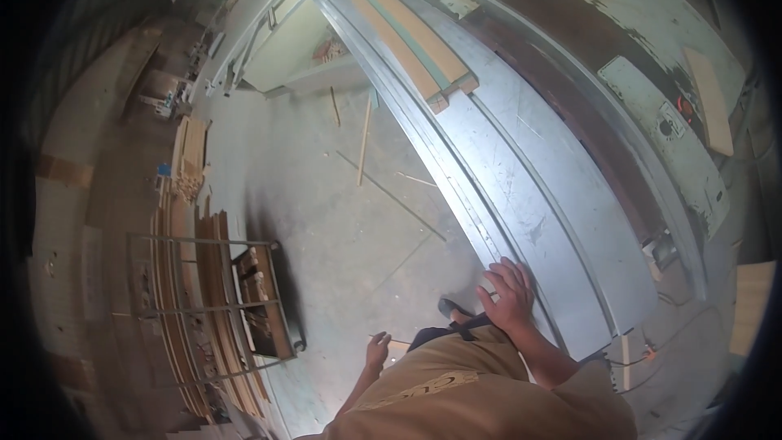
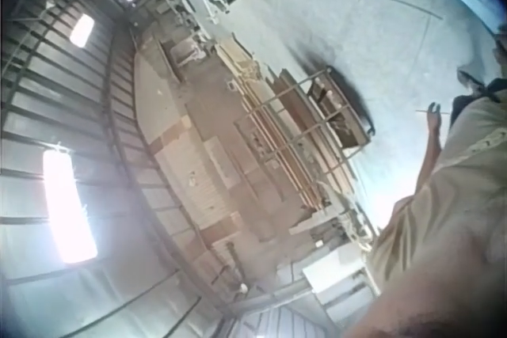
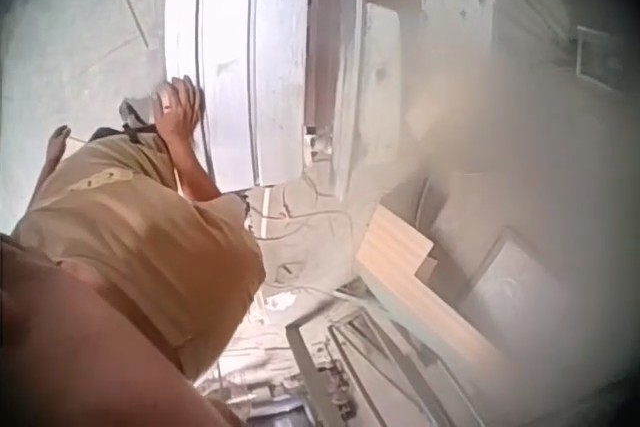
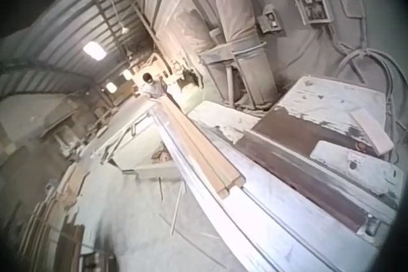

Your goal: Cutting long wooden planks using a sliding table saw in a workshop.

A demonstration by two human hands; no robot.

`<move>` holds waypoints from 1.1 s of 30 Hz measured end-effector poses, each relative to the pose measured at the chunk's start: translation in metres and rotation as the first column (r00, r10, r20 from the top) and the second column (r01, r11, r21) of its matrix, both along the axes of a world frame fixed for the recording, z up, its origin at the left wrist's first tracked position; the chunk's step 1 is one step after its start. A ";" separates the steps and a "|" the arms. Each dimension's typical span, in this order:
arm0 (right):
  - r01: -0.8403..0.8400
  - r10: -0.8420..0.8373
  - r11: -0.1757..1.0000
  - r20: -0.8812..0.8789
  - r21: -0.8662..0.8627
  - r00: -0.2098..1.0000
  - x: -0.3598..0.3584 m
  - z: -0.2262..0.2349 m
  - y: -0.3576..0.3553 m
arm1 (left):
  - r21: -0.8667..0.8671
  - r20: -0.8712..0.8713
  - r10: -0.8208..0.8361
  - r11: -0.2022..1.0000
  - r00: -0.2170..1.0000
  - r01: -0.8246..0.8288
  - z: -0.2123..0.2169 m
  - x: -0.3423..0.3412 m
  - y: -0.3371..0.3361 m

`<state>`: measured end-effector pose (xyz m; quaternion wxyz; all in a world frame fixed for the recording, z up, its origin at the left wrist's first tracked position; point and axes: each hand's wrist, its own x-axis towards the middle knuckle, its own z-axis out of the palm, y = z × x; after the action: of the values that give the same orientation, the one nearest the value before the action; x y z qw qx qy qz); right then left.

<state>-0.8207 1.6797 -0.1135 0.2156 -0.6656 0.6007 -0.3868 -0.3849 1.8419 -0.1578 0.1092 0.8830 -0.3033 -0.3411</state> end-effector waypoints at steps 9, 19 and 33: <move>-0.117 0.120 0.992 -0.070 0.036 0.990 0.010 -0.004 -0.005 | -0.062 -0.077 0.146 0.987 0.986 -0.151 -0.015 0.001 0.029; -0.132 0.142 0.988 -0.132 0.079 0.981 0.019 -0.004 -0.001 | -0.039 -0.144 0.213 0.975 0.967 -0.220 -0.033 0.003 0.067; -0.033 0.026 0.997 -0.108 -0.063 0.994 0.044 -0.052 -0.017 | -0.295 -0.161 0.169 0.932 0.972 -0.211 -0.057 0.125 0.137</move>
<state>-0.7765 1.6623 -0.1658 0.1671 -0.7009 0.5886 -0.3666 -0.2600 1.9789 -0.2146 0.2989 0.8554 -0.2580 -0.3352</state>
